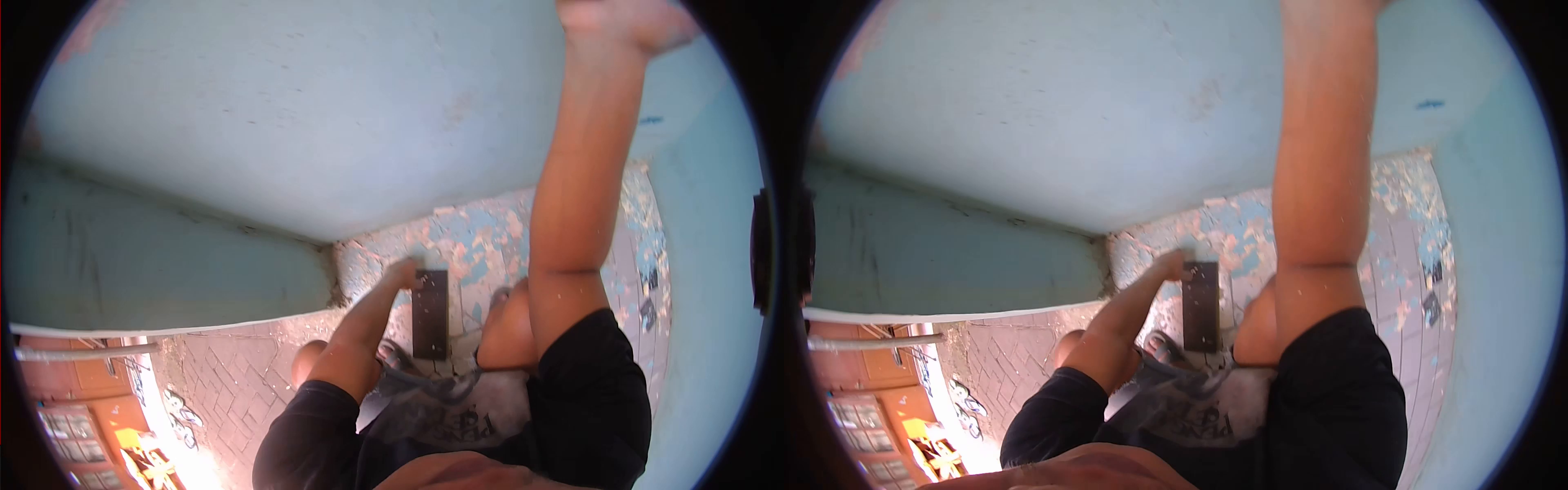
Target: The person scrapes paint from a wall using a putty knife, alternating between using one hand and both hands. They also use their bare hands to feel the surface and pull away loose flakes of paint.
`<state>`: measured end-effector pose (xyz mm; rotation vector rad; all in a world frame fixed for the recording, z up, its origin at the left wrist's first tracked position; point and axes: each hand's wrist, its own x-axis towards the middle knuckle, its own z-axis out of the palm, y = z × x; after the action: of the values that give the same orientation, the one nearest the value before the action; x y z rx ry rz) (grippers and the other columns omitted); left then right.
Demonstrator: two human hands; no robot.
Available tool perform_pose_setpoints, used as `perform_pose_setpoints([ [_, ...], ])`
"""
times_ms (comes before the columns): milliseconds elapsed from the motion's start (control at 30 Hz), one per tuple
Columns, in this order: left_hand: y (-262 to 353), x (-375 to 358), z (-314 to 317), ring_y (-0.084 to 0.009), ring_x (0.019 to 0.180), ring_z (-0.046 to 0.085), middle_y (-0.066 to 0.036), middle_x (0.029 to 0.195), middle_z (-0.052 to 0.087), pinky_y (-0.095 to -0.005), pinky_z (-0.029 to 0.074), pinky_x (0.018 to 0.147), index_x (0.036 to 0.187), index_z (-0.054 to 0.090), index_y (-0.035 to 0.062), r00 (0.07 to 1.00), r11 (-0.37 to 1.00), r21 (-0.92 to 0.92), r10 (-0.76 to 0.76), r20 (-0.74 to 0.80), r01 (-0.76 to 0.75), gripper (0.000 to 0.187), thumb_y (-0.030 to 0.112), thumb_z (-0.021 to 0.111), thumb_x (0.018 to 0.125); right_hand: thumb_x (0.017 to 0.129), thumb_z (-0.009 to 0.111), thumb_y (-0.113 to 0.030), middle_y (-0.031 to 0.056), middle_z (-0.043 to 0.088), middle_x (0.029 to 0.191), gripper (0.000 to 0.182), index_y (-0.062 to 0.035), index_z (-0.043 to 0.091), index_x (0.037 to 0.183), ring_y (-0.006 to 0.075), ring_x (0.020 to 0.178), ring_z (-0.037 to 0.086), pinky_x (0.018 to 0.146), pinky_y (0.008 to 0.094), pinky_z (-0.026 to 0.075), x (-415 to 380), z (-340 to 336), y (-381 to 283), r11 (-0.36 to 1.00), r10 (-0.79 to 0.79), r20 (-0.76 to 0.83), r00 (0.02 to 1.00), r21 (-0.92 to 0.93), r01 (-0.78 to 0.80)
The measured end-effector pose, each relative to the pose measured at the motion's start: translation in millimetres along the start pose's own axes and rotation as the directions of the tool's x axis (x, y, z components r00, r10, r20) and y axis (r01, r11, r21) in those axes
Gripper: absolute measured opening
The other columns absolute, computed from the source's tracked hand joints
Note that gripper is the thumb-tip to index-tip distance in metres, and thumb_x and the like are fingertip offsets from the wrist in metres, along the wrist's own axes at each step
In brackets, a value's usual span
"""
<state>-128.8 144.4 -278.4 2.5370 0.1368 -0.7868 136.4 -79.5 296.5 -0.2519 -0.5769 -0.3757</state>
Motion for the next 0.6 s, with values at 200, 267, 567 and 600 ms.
perform_pose_setpoints([
  [200,37.3,-13.4,-25.2,-0.0325,0.112,0.071,-0.012,0.113,0.077,-0.0453,0.056,0.095,0.109,0.079,0.0161,0.97,0.977,0.182,-0.148,0.192,0.113,0.033,0.034,0.082,0.081,0.093,0.019,-0.089,0.0165,0.056,0.091,0.088,-0.0078,0.029,0.125,0.0187,0.064,0.045,0.058,0.0337,0.041,34.4,-36.0,16.6,0.988,0.15,0.036,0.988,-0.038,-0.149],
  [267,40.6,-3.9,-18.2,-0.0325,0.099,0.074,-0.012,0.104,0.078,-0.0468,0.058,0.084,0.095,0.082,0.0139,0.968,0.961,0.27,-0.116,0.224,0.053,0.021,0.029,0.079,0.081,0.091,0.018,-0.091,0.017,0.056,0.092,0.096,-0.0063,0.028,0.137,0.0176,0.062,0.044,0.058,0.0332,0.041,12.4,-2.7,11.8,0.988,0.105,-0.083,0.991,-0.108,-0.113],
  [567,59.5,14.8,-37.7,-0.0346,0.108,0.07,-0.014,0.112,0.075,-0.0469,0.054,0.095,0.11,0.077,0.0099,0.984,0.987,0.095,0.114,0.139,-0.128,0.04,0.038,0.081,0.081,0.095,0.03,-0.086,0.0114,0.061,0.084,0.098,-0.0094,0.023,0.156,0.016,0.059,0.048,0.056,0.0323,0.044,1.9,-2.0,17.4,0.984,0.164,0.072,0.984,-0.087,-0.158],
  [600,64.4,14.3,-46.8,-0.0346,0.108,0.07,-0.014,0.112,0.075,-0.0469,0.054,0.095,0.11,0.077,0.0099,0.984,0.986,0.105,0.116,0.133,-0.131,0.04,0.038,0.081,0.081,0.095,0.03,-0.086,0.0114,0.061,0.084,0.098,-0.0094,0.023,0.156,0.016,0.059,0.048,0.056,0.0323,0.044,-1.0,2.4,17.8,0.986,0.154,0.077,0.985,-0.083,-0.148],
])
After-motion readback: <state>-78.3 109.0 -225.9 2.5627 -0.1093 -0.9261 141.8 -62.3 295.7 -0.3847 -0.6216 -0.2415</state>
